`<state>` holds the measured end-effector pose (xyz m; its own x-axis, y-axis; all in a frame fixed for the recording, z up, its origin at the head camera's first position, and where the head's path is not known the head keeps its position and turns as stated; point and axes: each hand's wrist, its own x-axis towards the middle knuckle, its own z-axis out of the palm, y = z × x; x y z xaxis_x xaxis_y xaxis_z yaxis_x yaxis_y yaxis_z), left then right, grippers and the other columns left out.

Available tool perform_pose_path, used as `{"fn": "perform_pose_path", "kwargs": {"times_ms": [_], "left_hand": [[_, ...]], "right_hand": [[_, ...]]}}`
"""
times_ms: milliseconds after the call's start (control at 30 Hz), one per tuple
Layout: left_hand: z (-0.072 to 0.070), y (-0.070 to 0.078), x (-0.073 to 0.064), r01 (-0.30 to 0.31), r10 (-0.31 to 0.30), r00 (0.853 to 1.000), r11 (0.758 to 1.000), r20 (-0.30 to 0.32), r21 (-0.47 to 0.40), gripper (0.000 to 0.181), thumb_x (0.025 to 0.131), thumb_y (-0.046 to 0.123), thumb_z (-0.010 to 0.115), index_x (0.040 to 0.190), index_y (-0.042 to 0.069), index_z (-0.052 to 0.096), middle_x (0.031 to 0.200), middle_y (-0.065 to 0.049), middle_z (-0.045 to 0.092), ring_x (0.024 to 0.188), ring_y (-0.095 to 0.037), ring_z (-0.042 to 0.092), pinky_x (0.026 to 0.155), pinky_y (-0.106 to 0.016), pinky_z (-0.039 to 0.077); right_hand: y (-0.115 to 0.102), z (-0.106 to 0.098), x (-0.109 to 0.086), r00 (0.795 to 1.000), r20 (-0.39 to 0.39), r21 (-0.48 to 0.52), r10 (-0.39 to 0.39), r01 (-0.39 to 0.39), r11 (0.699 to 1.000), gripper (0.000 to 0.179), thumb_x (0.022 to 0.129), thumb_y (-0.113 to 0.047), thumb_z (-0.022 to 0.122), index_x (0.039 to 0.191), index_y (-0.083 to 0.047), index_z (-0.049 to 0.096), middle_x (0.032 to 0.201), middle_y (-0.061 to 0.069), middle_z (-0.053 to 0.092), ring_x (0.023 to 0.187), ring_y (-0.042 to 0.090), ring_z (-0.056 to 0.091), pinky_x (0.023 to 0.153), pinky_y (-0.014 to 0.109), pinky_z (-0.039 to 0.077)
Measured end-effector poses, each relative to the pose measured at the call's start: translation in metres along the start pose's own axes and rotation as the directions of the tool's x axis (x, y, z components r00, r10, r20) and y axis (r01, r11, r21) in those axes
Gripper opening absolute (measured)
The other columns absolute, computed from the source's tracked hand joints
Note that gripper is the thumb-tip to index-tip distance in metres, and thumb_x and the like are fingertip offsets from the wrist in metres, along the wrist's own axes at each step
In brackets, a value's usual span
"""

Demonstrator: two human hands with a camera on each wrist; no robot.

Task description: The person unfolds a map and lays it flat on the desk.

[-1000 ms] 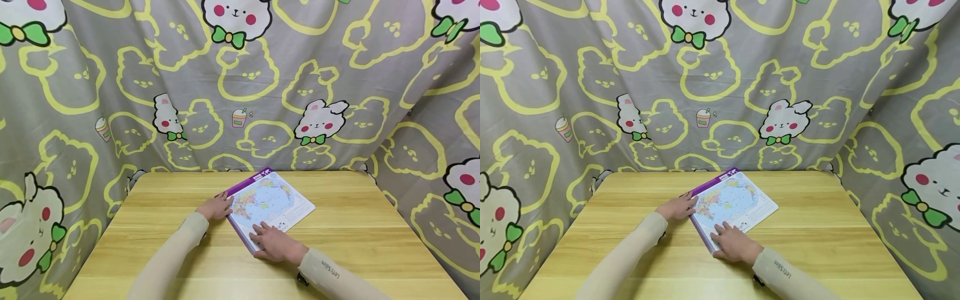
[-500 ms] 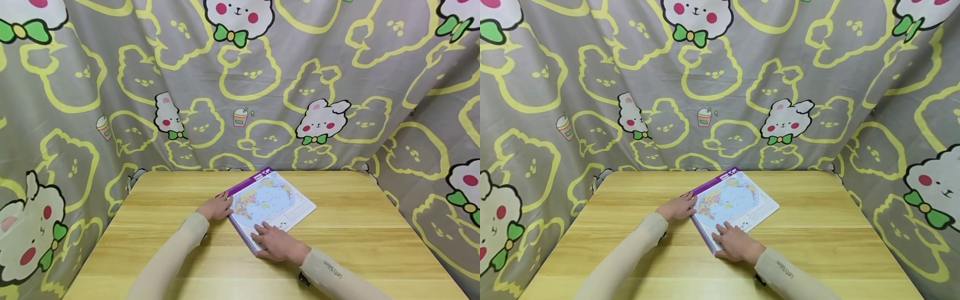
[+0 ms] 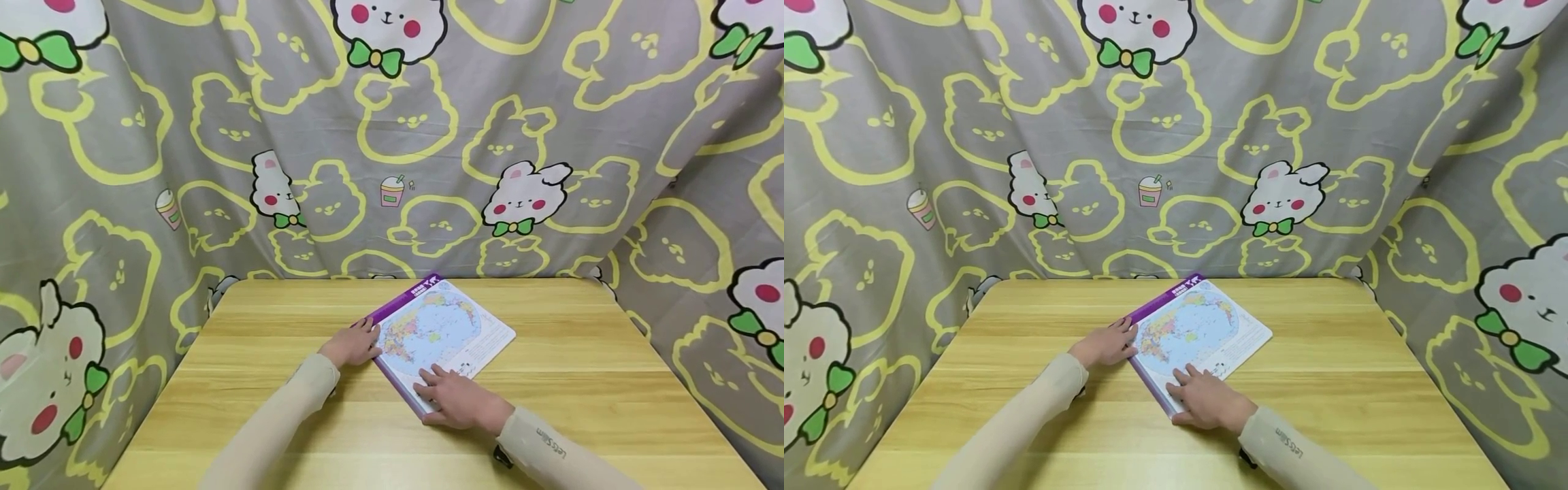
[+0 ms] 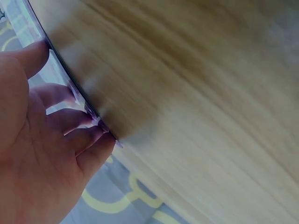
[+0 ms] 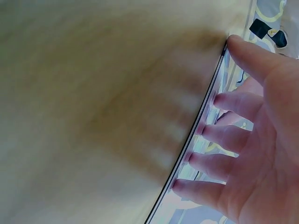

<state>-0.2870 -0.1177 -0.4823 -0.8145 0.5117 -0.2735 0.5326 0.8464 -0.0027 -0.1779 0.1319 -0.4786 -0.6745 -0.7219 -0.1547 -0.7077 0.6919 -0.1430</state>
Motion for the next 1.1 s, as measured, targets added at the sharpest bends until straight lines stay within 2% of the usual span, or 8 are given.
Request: {"fn": "perform_pose_path", "kwargs": {"times_ms": [267, 567, 733, 1100], "left_hand": [[0.001, 0.004, -0.007, 0.003, -0.003, 1.000, 1.000, -0.005, 0.008, 0.064, 0.098, 0.047, 0.042, 0.147, 0.006, 0.032, 0.152, -0.017, 0.025, 0.140, -0.031, 0.020, 0.107, -0.046, 0.032], [0.007, 0.006, -0.013, -0.030, 0.033, 0.998, 0.999, -0.059, 0.042, 0.065, 0.097, 0.048, 0.045, 0.145, 0.005, 0.037, 0.150, -0.018, 0.030, 0.138, -0.032, 0.027, 0.101, -0.048, 0.039], [0.008, 0.009, -0.017, -0.033, 0.034, 0.998, 0.999, -0.046, 0.027, 0.066, 0.097, 0.048, 0.045, 0.145, 0.005, 0.036, 0.150, -0.017, 0.030, 0.138, -0.032, 0.027, 0.105, -0.045, 0.036], [0.008, 0.017, -0.025, -0.036, 0.037, 0.998, 0.999, -0.048, 0.032, 0.068, 0.096, 0.050, 0.045, 0.145, 0.004, 0.036, 0.150, -0.017, 0.031, 0.137, -0.033, 0.028, 0.102, -0.045, 0.039]], "right_hand": [[0.003, 0.001, -0.004, 1.000, -0.010, -0.003, -0.004, 0.004, 1.000, 0.063, 0.090, -0.052, 0.055, 0.139, -0.012, 0.049, 0.144, 0.016, 0.041, 0.130, 0.041, 0.037, 0.101, 0.054, 0.037], [0.006, 0.001, -0.010, 1.000, -0.023, 0.006, 0.000, 0.000, 1.000, 0.063, 0.088, -0.052, 0.057, 0.138, -0.012, 0.051, 0.143, 0.017, 0.041, 0.130, 0.042, 0.037, 0.099, 0.056, 0.038], [0.009, 0.002, -0.014, 1.000, -0.022, 0.013, -0.014, 0.015, 1.000, 0.062, 0.089, -0.050, 0.058, 0.137, -0.012, 0.052, 0.143, 0.017, 0.042, 0.130, 0.042, 0.037, 0.098, 0.056, 0.038], [0.018, 0.003, -0.021, 1.000, 0.003, 0.059, -0.009, 0.009, 0.998, 0.062, 0.087, -0.048, 0.061, 0.137, -0.013, 0.052, 0.145, 0.016, 0.040, 0.132, 0.041, 0.033, 0.102, 0.055, 0.034]]}}
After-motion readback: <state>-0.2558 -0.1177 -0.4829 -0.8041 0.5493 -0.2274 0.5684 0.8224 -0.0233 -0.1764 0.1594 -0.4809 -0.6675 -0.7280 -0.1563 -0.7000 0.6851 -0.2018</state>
